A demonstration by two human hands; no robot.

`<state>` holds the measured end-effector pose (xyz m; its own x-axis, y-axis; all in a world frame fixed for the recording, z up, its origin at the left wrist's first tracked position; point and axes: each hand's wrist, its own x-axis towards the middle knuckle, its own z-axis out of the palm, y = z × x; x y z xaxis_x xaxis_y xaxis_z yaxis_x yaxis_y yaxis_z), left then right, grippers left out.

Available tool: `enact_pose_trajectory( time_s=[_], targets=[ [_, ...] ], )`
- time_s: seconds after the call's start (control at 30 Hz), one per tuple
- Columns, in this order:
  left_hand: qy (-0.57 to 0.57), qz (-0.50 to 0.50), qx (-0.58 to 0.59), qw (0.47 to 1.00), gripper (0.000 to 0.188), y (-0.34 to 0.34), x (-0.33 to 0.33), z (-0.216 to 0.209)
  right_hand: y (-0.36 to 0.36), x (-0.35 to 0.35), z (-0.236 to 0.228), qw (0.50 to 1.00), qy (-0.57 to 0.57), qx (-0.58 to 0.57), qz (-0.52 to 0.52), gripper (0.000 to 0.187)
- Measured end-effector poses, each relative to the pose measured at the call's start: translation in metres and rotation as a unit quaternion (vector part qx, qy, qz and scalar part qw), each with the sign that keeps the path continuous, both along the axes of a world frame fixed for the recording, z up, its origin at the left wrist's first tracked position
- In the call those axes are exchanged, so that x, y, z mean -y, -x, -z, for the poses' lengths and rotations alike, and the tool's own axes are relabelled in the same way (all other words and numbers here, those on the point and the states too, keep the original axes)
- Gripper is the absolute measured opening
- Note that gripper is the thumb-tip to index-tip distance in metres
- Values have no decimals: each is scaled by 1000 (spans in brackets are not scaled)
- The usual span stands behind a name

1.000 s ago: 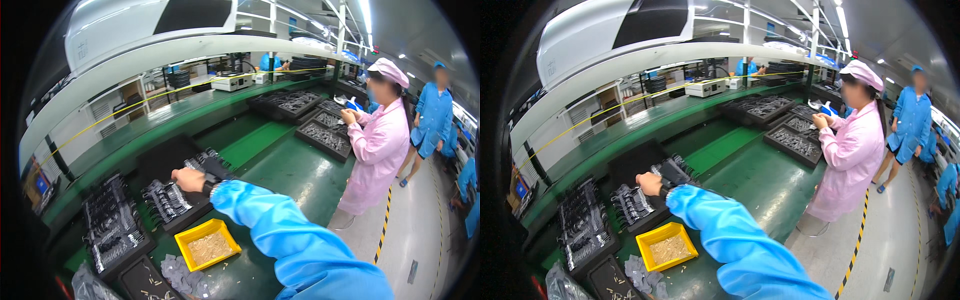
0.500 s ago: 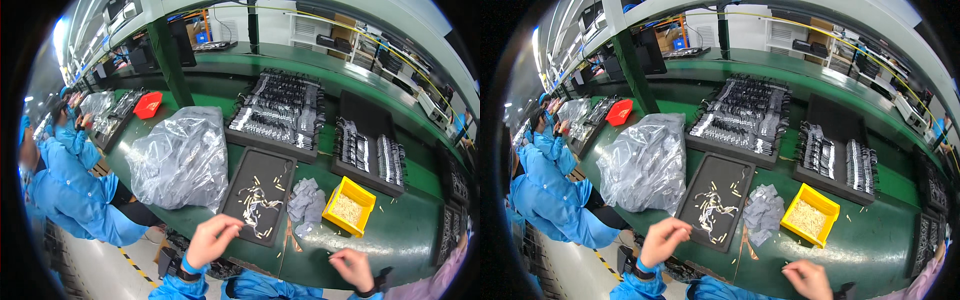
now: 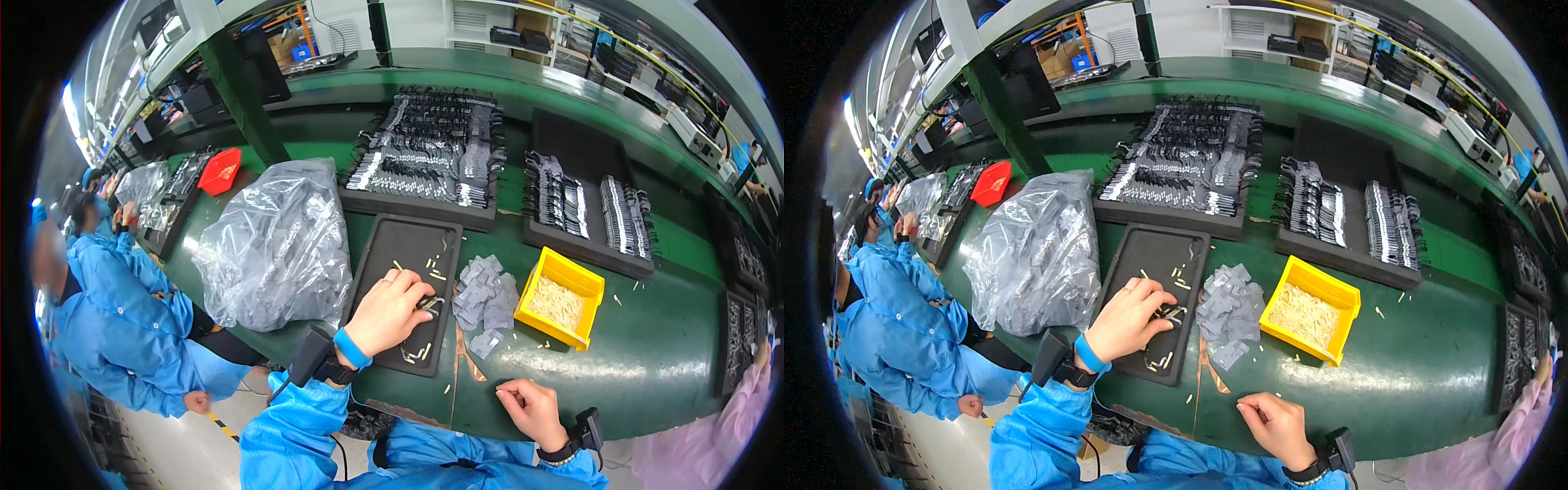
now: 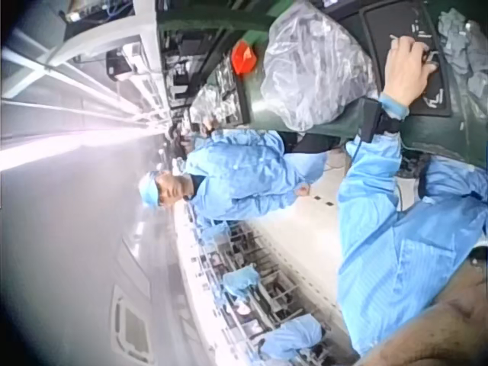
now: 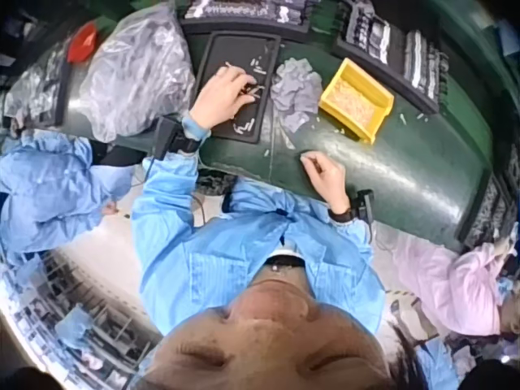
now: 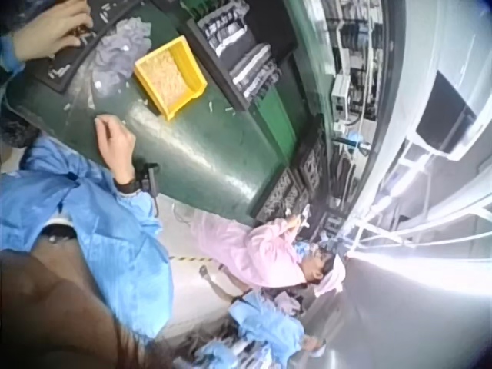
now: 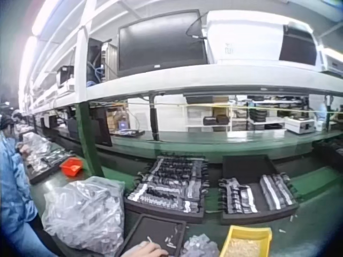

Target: Assembling small electronic or plastic components by hand on a factory line, inserting pins into grey parts.

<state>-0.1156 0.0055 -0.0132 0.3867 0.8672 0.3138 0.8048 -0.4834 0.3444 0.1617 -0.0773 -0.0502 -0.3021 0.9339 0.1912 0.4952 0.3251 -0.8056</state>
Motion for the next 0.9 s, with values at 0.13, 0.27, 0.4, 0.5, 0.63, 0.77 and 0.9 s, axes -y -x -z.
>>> enact_pose_trajectory(
  time_s=[0.13, 0.27, 0.4, 0.5, 0.63, 0.77, 0.9],
  targets=[
    [-34, -35, -11, 999, 17, 2, -2, 15, 3, 2, -3, 1000, 0, -6, 0, 7],
    [68, -135, 248, 957, 7, 11, -5, -4, 2, 1, -4, 1000, -5, 1, -11, 7],
    [159, -112, 547, 815, 12, 23, -1, -22, 2, 2, -4, 1000, -2, -11, -9, 7],
    [218, -107, 638, 731, 12, 34, 2, -15, 2, 1, -7, 1000, 6, -4, -14, 6],
    [189, -128, 612, 757, 11, 34, 5, -1, 0, 3, -2, 1000, 21, -13, -12, 6],
    [213, -132, 684, 686, 11, 20, 9, -4, 1, 0, -12, 997, 62, -23, -30, 7],
    [187, -110, 708, 672, 9, 10, 24, -8, 28, -7, -22, 961, 184, -194, -68, 13]
  ],
)
